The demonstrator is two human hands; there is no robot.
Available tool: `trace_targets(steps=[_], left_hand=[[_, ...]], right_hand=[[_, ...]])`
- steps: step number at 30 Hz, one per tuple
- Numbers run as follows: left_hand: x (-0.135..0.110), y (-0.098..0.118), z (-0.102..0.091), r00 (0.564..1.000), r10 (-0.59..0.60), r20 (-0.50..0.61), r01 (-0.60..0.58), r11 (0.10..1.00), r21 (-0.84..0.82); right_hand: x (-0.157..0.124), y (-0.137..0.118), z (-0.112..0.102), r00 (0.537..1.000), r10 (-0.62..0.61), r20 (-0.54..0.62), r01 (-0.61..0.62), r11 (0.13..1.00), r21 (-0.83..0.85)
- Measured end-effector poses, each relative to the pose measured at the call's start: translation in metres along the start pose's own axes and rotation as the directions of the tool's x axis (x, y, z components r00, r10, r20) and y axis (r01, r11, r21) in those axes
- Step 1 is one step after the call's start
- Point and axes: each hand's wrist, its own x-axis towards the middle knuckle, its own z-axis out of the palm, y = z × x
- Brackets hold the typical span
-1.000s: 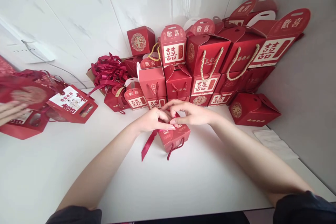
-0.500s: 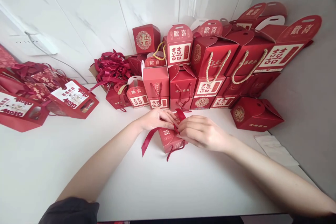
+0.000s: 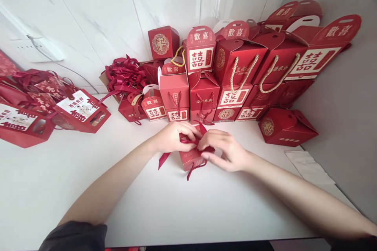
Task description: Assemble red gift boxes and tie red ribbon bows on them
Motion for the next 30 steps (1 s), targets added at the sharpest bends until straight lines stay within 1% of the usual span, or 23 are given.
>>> trace_targets(steps=[2,4,6,8,9,11,13,15,18,21,23,27,30], left_hand=[[-0.005,0.014,-0.001,1.000,0.003,-0.028,0.002,0.986,0.168],[-0.010,0.024,-0.002,0.998,0.019,-0.058,0.002,0.939,0.345],[-0.013,0.029,-0.003,0.994,0.092,-0.063,-0.048,0.867,0.496],[-0.015,0.028,-0.003,0.977,0.206,-0.054,-0.129,0.773,0.621],[-0.015,0.025,-0.003,0.962,0.269,-0.053,-0.165,0.723,0.671],[-0.016,0.017,-0.003,0.923,0.382,-0.054,-0.221,0.638,0.737],[-0.017,0.009,-0.002,0.880,0.471,-0.062,-0.264,0.591,0.762],[-0.018,0.003,-0.001,0.854,0.516,-0.071,-0.284,0.576,0.767],[-0.017,-0.002,0.001,0.856,0.509,-0.095,-0.265,0.589,0.764],[-0.016,-0.003,0.003,0.849,0.511,-0.134,-0.248,0.608,0.754],[-0.015,-0.003,0.004,0.840,0.523,-0.147,-0.243,0.604,0.759],[-0.015,-0.004,0.005,0.830,0.544,-0.123,-0.256,0.568,0.782],[-0.015,-0.001,0.005,0.832,0.545,-0.106,-0.282,0.579,0.765]], right_hand=[[0.005,0.003,-0.003,0.987,0.138,-0.077,-0.130,0.986,0.101],[0.012,0.007,-0.006,0.974,0.198,-0.110,-0.184,0.975,0.126],[0.020,0.011,-0.007,0.966,0.235,-0.110,-0.221,0.967,0.127],[0.028,0.013,-0.007,0.954,0.287,-0.090,-0.272,0.951,0.149],[0.031,0.014,-0.008,0.952,0.301,-0.059,-0.287,0.943,0.171],[0.035,0.015,-0.010,0.958,0.284,0.034,-0.285,0.936,0.208],[0.037,0.016,-0.013,0.962,0.247,0.117,-0.266,0.942,0.205],[0.037,0.017,-0.015,0.960,0.229,0.160,-0.256,0.951,0.173],[0.034,0.018,-0.016,0.959,0.215,0.185,-0.245,0.956,0.159],[0.032,0.019,-0.015,0.961,0.223,0.163,-0.247,0.958,0.148],[0.032,0.021,-0.014,0.958,0.238,0.157,-0.260,0.955,0.140],[0.032,0.026,-0.015,0.961,0.213,0.177,-0.241,0.959,0.150],[0.032,0.028,-0.019,0.959,0.156,0.234,-0.203,0.961,0.188]])
